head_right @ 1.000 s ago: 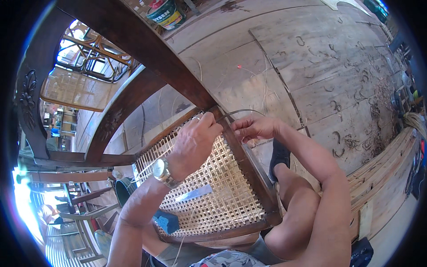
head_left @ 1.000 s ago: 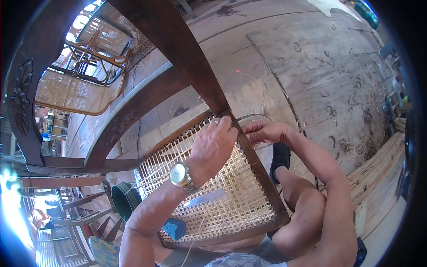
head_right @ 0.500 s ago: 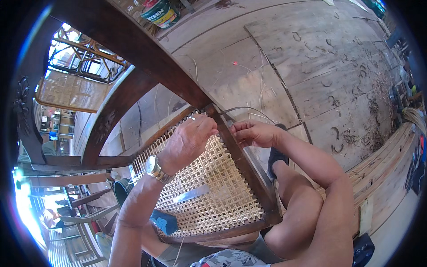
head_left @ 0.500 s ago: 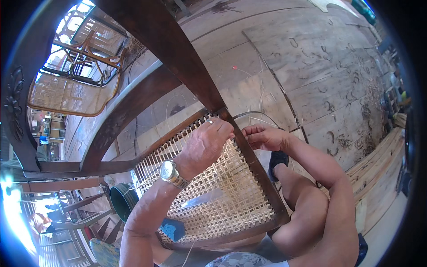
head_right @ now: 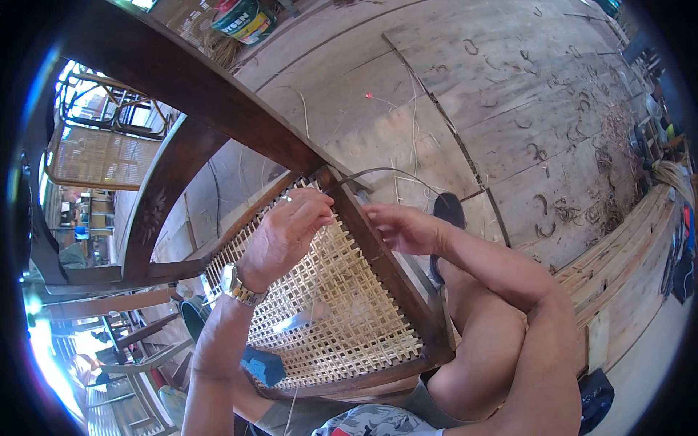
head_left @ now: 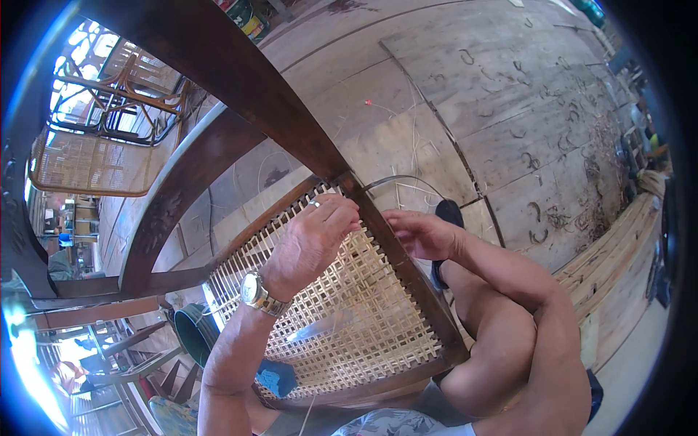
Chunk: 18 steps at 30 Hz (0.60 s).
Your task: The recorder is weaving a cane seat for a wooden chair using thin strips of material.
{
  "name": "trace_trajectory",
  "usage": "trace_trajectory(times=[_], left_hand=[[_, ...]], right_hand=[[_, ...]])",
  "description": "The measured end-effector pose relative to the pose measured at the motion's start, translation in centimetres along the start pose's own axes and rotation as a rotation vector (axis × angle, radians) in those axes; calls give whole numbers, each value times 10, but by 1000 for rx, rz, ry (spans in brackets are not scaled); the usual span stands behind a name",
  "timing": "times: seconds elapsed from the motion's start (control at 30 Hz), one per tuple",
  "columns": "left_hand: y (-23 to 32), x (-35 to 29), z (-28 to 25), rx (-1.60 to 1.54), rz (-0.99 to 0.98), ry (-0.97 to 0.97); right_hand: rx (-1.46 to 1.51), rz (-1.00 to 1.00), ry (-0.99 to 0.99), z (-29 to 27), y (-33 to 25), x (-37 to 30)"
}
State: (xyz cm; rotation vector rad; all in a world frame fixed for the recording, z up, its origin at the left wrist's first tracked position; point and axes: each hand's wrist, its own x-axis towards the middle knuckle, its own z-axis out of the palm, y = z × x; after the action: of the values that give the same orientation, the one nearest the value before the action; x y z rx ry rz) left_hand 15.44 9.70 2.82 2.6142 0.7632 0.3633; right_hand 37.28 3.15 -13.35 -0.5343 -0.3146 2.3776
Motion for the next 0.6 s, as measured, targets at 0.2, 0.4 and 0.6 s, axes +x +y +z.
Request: trace_trajectory(times=[0.2, 0.4, 0.6], left_hand=[[-6, -3, 8, -41, 31, 71], [-6, -5, 14, 25, 55, 125], [-6, 1, 10, 82, 75, 77]], right_hand=[[-4, -118, -41, 8, -2, -8], [-14, -138, 63, 18, -1, -9], [-35, -153, 62, 27, 1, -14]])
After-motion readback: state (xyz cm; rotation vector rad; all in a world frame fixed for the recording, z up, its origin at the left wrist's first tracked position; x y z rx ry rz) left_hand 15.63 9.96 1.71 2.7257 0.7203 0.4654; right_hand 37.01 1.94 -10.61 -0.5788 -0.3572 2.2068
